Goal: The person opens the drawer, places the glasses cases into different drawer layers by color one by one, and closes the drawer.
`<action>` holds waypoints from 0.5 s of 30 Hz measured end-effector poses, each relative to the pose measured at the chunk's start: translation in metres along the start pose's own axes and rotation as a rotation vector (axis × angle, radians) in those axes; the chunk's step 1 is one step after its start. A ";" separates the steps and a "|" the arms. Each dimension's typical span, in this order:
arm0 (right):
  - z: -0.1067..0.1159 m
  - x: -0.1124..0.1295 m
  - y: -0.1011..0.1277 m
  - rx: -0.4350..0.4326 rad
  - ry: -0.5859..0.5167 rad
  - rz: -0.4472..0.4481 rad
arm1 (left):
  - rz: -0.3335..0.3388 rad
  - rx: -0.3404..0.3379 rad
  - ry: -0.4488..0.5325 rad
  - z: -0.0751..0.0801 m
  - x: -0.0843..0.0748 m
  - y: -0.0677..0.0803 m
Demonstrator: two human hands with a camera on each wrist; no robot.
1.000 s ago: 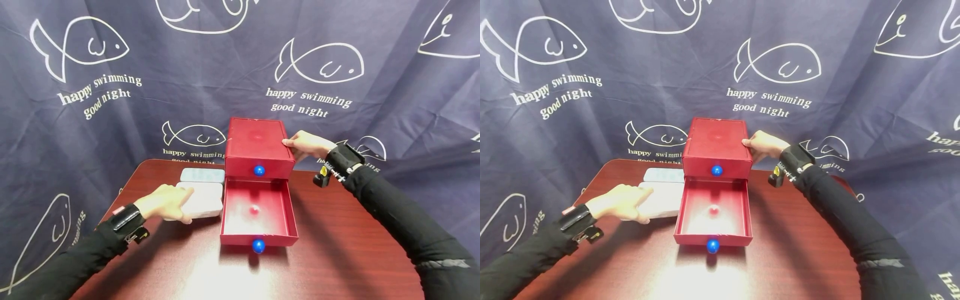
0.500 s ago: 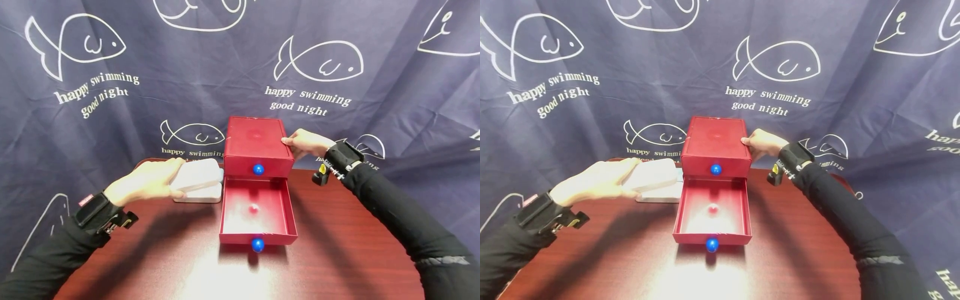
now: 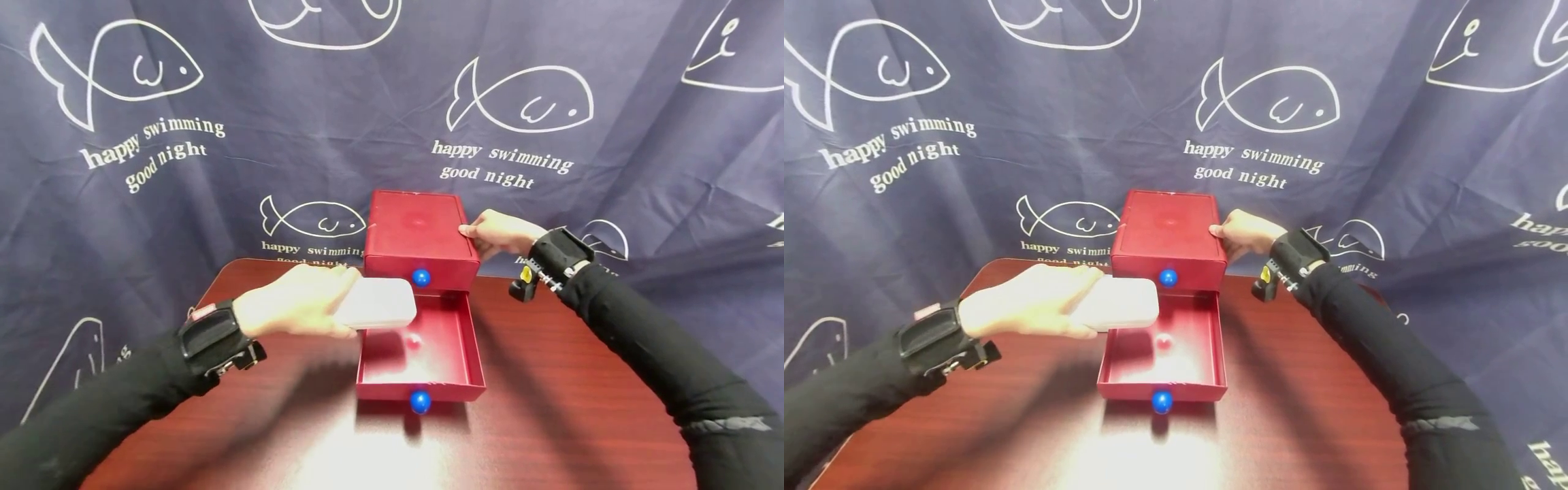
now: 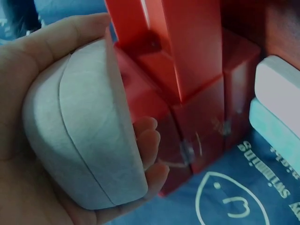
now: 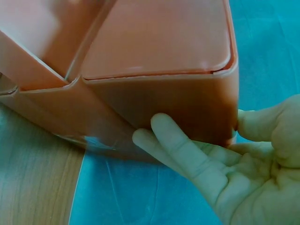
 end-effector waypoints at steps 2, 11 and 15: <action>0.000 0.000 0.001 0.000 0.004 0.003 | 0.018 0.042 -0.021 -0.004 -0.005 -0.008; 0.000 0.003 0.003 0.000 0.001 0.002 | 0.143 0.246 -0.064 -0.033 -0.017 -0.031; 0.000 0.002 0.001 -0.007 0.000 -0.008 | 0.152 0.297 -0.077 -0.046 -0.020 -0.038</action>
Point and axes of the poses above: each hand's wrist, its own y-axis away from the middle knuckle, its own z-axis out of the back of the hand, x = y × z, the point moved 8 cm from there along -y, towards the middle knuckle, and after that the axes turned 7 degrees about y, right-handed, at the moved point
